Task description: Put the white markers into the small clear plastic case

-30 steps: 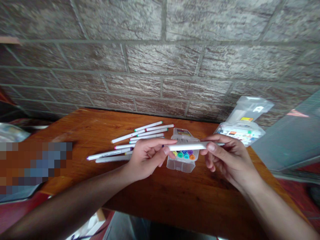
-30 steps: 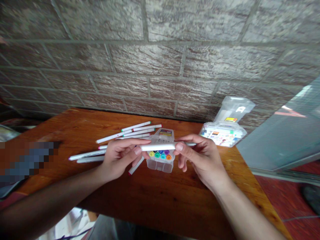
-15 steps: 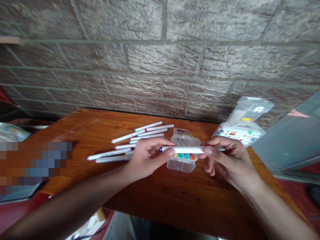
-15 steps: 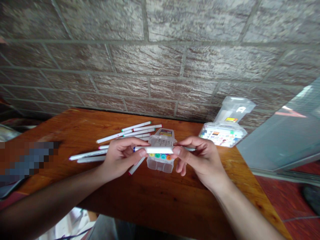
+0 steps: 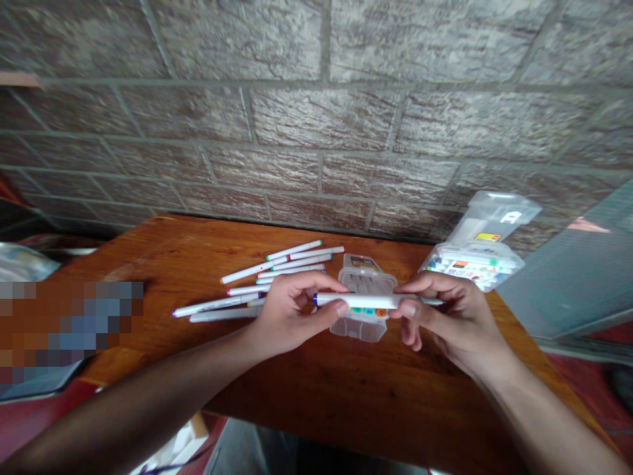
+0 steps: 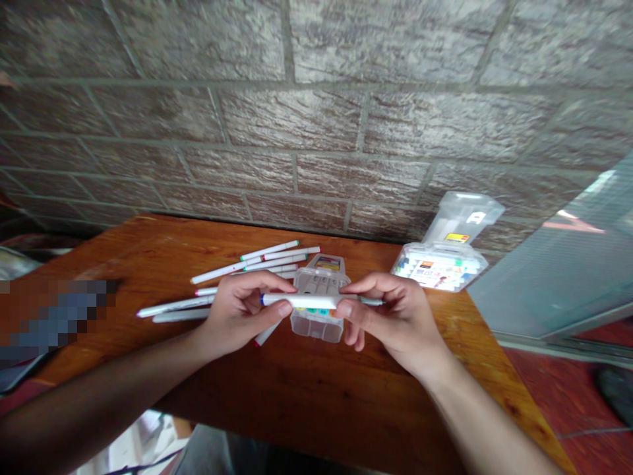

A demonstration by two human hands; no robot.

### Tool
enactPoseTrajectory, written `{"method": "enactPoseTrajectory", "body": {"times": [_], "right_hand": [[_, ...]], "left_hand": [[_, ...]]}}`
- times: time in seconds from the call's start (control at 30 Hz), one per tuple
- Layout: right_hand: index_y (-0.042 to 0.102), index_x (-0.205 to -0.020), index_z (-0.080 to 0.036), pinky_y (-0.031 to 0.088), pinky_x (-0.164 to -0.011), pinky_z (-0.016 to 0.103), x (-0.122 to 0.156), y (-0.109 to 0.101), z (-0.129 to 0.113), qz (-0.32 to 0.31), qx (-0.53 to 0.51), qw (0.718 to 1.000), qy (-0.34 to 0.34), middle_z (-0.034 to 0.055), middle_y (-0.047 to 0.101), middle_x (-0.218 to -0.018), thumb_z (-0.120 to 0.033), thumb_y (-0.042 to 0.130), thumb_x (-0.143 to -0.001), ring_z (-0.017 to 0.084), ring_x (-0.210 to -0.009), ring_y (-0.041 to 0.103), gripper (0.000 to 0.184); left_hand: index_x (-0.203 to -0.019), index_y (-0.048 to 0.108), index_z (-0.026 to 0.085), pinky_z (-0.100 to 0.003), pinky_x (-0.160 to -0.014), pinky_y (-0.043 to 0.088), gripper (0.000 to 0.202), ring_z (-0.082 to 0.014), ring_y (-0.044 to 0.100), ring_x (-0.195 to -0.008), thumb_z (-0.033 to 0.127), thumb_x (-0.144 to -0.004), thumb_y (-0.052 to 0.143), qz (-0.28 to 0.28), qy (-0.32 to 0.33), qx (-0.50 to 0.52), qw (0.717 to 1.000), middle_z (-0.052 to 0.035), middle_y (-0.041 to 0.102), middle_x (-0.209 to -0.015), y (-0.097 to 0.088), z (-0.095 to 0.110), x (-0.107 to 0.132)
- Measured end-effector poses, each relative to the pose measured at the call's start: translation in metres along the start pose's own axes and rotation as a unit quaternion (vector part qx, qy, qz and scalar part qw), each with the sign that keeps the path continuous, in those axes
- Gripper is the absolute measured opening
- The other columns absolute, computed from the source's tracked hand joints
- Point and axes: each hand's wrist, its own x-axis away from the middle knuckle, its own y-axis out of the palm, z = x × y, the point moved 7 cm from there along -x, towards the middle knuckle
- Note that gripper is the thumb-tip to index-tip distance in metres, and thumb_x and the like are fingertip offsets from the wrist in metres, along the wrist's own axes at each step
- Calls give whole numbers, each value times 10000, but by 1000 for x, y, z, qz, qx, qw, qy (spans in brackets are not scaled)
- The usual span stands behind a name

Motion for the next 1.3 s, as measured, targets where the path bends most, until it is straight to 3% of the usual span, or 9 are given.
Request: {"method": "enactPoseTrajectory", "body": {"times": [0.37,0.67,1.1,1.3], "right_hand": [[821,-858,-192,538,-386,181,0,-1,0,-3,15,1000,-2,26,770,-620,-378,976,-734,120,-419,662,273],[805,-865,-178,565,-411,192,3,3,0,-17,42,999,-11,19,751,-592,-379,970,-746,120,-429,663,286],[806,-842,-180,562,-400,180,2,3,1,-8,34,999,2,10,739,-574,-394,980,-727,113,-409,652,298],[808,-843,-173,560,-393,182,2,3,1,-6,30,1000,1,16,743,-584,-392,980,-727,116,-408,652,301]], "left_hand": [[-956,792,127,-161,-646,566,119,-120,737,-708,88,-846,768,-27,3,-11,1000,-58,810,-828,0,0,1],[-889,759,142,-186,-529,479,73,-116,635,-606,175,-841,805,-22,-28,-53,998,-34,750,-732,0,-7,4],[-956,761,150,-182,-653,551,78,-126,707,-716,137,-879,761,-38,-12,-35,999,-41,777,-824,-1,-6,5],[-959,762,148,-178,-639,552,74,-128,714,-708,148,-885,759,-38,-5,-37,999,-42,783,-818,-2,-4,5]]}}
